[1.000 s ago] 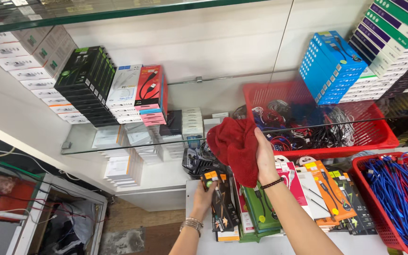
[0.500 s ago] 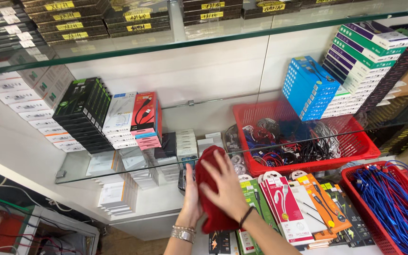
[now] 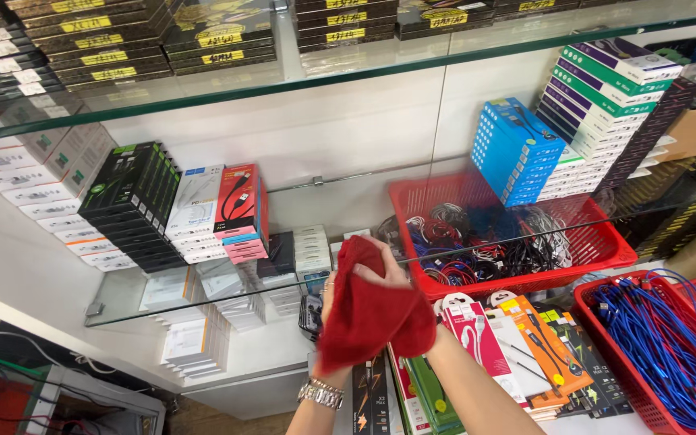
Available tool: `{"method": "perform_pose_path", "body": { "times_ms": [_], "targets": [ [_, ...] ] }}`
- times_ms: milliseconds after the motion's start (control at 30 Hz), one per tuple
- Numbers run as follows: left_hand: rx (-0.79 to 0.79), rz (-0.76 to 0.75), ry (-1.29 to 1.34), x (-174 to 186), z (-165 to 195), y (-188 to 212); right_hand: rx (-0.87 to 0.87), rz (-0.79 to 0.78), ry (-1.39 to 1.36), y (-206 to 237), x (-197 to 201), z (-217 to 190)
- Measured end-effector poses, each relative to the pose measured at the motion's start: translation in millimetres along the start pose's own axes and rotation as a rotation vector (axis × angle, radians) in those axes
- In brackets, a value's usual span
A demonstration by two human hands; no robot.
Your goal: The person wipes sealed electronics product boxes, including USB cable and earphone packaging, one at a time with a red cloth and places each cleaned box back in a row on the glass display shelf. They work through boxes from a lower counter area and arrange the finished boxes in a line on the shelf.
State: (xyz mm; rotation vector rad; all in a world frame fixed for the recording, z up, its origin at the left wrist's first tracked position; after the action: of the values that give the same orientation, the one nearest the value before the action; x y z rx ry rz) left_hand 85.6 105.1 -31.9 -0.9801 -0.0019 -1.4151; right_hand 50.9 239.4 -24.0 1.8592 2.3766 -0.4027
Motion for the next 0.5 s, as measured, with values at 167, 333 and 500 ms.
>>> {"method": "perform_pose_path", "body": {
  "times_ms": [167, 333, 500],
  "targets": [
    [-0.139, 0.047, 0.028, 13.4, 12.8, 6.1, -0.215, 0.028, -0.448, -1.3, 17.2, 29.6],
    [0.104, 0.252, 0.505, 8.6, -7.3, 0.3, -0.203, 0.379, -0.443, -0.8, 17.0, 64.9],
    [0.315, 0.348, 1.083, 31.7, -35.8, -29.4, 0.037, 0.123, 0.136, 38.2, -14.9, 73.7]
  ]
}}
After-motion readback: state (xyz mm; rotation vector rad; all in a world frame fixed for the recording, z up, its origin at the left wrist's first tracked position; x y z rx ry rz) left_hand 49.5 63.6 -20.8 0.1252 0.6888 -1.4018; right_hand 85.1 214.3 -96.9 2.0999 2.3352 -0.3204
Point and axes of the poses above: each hand's wrist, its own y-axis away from the middle knuckle, its own x-axis out of the back of the hand, z = x × y, the point moved 4 cm from there along -y, towards the middle knuckle, and after that the axes turned 6 degrees about -x, right-handed, at the moved point
